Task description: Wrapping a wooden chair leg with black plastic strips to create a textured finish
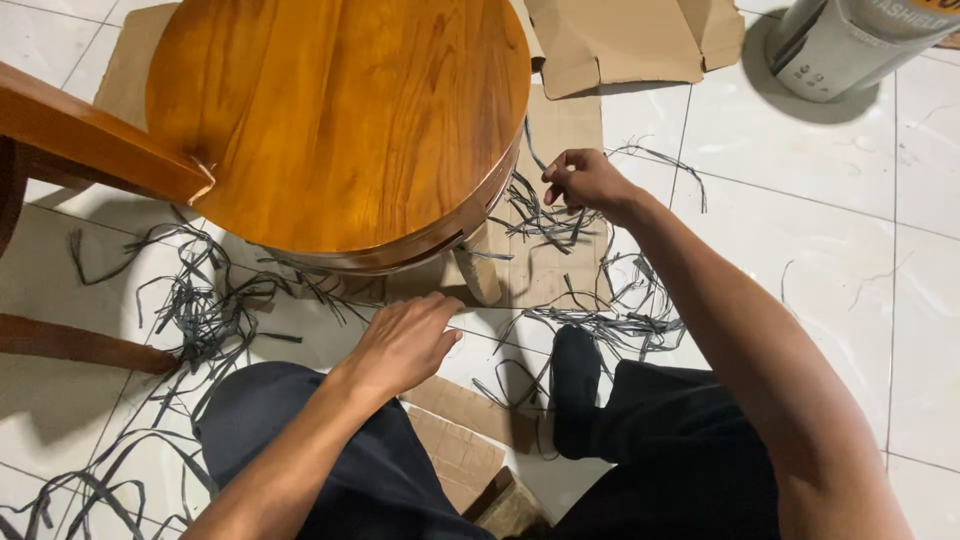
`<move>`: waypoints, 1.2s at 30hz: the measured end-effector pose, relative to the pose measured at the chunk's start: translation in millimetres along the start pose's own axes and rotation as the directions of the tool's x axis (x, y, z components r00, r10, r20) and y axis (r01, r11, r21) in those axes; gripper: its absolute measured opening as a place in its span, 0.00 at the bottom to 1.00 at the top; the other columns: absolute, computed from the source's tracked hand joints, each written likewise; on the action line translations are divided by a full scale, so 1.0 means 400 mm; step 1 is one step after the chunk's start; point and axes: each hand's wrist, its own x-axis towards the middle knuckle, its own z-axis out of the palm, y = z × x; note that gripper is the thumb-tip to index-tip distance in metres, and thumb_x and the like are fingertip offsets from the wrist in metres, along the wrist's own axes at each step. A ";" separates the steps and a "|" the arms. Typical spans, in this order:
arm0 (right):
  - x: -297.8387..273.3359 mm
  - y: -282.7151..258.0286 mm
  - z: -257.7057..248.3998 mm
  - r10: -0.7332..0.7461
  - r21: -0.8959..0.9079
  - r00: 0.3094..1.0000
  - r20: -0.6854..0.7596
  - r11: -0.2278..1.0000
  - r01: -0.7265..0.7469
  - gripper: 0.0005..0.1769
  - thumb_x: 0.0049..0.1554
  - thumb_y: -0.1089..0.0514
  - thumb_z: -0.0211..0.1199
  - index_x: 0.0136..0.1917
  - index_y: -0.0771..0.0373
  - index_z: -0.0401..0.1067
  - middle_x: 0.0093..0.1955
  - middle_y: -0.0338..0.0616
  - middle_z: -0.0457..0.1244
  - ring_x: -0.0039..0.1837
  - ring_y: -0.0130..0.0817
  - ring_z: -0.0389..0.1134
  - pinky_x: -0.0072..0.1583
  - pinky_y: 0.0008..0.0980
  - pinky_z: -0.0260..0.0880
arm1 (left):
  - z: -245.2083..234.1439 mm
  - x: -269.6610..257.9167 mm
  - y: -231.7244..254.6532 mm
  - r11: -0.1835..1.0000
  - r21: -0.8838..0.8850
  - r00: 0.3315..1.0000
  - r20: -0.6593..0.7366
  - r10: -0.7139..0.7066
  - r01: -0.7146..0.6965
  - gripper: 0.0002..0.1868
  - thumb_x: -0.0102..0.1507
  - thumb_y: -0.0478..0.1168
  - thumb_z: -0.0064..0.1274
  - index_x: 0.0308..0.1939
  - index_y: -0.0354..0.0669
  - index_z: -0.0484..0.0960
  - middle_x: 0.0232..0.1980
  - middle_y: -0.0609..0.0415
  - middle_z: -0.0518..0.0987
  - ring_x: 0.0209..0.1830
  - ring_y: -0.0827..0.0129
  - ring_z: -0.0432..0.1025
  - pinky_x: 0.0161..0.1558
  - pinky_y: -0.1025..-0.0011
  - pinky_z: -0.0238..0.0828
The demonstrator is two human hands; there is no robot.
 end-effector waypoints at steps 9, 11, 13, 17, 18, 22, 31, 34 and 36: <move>-0.210 -0.215 0.079 -0.048 -0.025 0.973 0.226 0.998 0.055 0.08 0.64 0.60 0.53 0.48 0.67 0.69 0.35 0.53 0.67 0.30 0.29 0.62 0.36 0.26 0.66 | -0.062 0.006 0.060 0.802 -0.594 0.904 -0.373 -0.210 -0.059 0.26 0.67 0.49 0.52 0.66 0.43 0.74 0.42 0.44 0.85 0.37 0.54 0.82 0.38 0.62 0.78; -0.256 -0.245 0.101 -0.082 -0.032 0.939 0.334 0.995 0.098 0.10 0.64 0.58 0.55 0.48 0.69 0.70 0.35 0.54 0.68 0.31 0.32 0.64 0.38 0.29 0.67 | -0.045 0.015 0.065 0.613 -0.774 0.897 -0.372 -0.238 -0.158 0.28 0.69 0.53 0.49 0.68 0.39 0.73 0.39 0.45 0.85 0.32 0.64 0.81 0.37 0.69 0.80; -0.303 -0.277 0.144 -0.106 -0.039 0.911 0.398 0.990 0.132 0.11 0.64 0.58 0.56 0.49 0.70 0.71 0.35 0.55 0.68 0.31 0.34 0.65 0.38 0.30 0.68 | -0.023 0.030 0.068 0.507 -0.832 0.871 -0.406 -0.276 -0.227 0.25 0.69 0.49 0.49 0.66 0.38 0.75 0.34 0.47 0.83 0.28 0.69 0.77 0.32 0.73 0.77; -0.380 -0.330 0.231 -0.188 -0.014 0.834 0.519 0.974 0.228 0.11 0.65 0.59 0.56 0.47 0.70 0.71 0.33 0.52 0.68 0.29 0.33 0.66 0.37 0.28 0.70 | -0.033 0.030 0.072 0.329 -0.860 0.773 -0.501 -0.389 -0.391 0.16 0.70 0.44 0.52 0.57 0.41 0.84 0.33 0.54 0.82 0.28 0.79 0.73 0.30 0.84 0.73; -0.380 -0.325 0.235 -0.187 -0.015 0.830 0.526 0.973 0.229 0.11 0.65 0.59 0.56 0.47 0.70 0.71 0.33 0.52 0.68 0.29 0.33 0.66 0.37 0.28 0.70 | -0.029 0.029 0.060 0.330 -0.859 0.769 -0.502 -0.395 -0.391 0.16 0.70 0.44 0.52 0.57 0.41 0.84 0.33 0.54 0.82 0.28 0.79 0.73 0.30 0.84 0.73; -0.389 -0.323 0.250 -0.234 -0.022 0.829 0.508 0.959 0.284 0.10 0.65 0.58 0.57 0.46 0.67 0.70 0.29 0.47 0.65 0.29 0.30 0.63 0.35 0.26 0.66 | -0.034 0.018 0.052 0.232 -0.859 0.747 -0.512 -0.424 -0.457 0.15 0.67 0.45 0.58 0.55 0.43 0.84 0.33 0.56 0.80 0.25 0.81 0.71 0.26 0.84 0.71; -0.355 -0.287 0.235 -0.238 -0.045 0.878 0.416 0.959 0.281 0.11 0.67 0.58 0.54 0.46 0.67 0.71 0.28 0.40 0.59 0.29 0.25 0.57 0.33 0.22 0.58 | -0.144 -0.089 0.009 0.288 -0.814 0.516 -0.552 -0.655 -0.505 0.15 0.68 0.48 0.54 0.49 0.41 0.86 0.31 0.58 0.81 0.27 0.82 0.72 0.31 0.84 0.74; -0.319 -0.268 0.187 -0.162 -0.119 0.924 0.347 0.970 0.214 0.14 0.68 0.55 0.52 0.46 0.64 0.71 0.29 0.36 0.55 0.29 0.24 0.53 0.31 0.24 0.53 | -0.171 -0.144 -0.078 0.298 -0.732 0.368 -0.598 -0.712 -0.612 0.15 0.67 0.49 0.55 0.48 0.42 0.84 0.40 0.59 0.81 0.31 0.82 0.70 0.34 0.84 0.71; -0.301 -0.261 0.151 -0.100 -0.200 0.940 0.326 0.965 0.172 0.16 0.69 0.53 0.50 0.45 0.63 0.72 0.30 0.37 0.54 0.30 0.26 0.52 0.30 0.27 0.52 | -0.175 -0.176 -0.134 0.290 -0.670 0.311 -0.627 -0.715 -0.683 0.15 0.64 0.50 0.57 0.44 0.42 0.84 0.49 0.56 0.83 0.34 0.79 0.70 0.35 0.80 0.69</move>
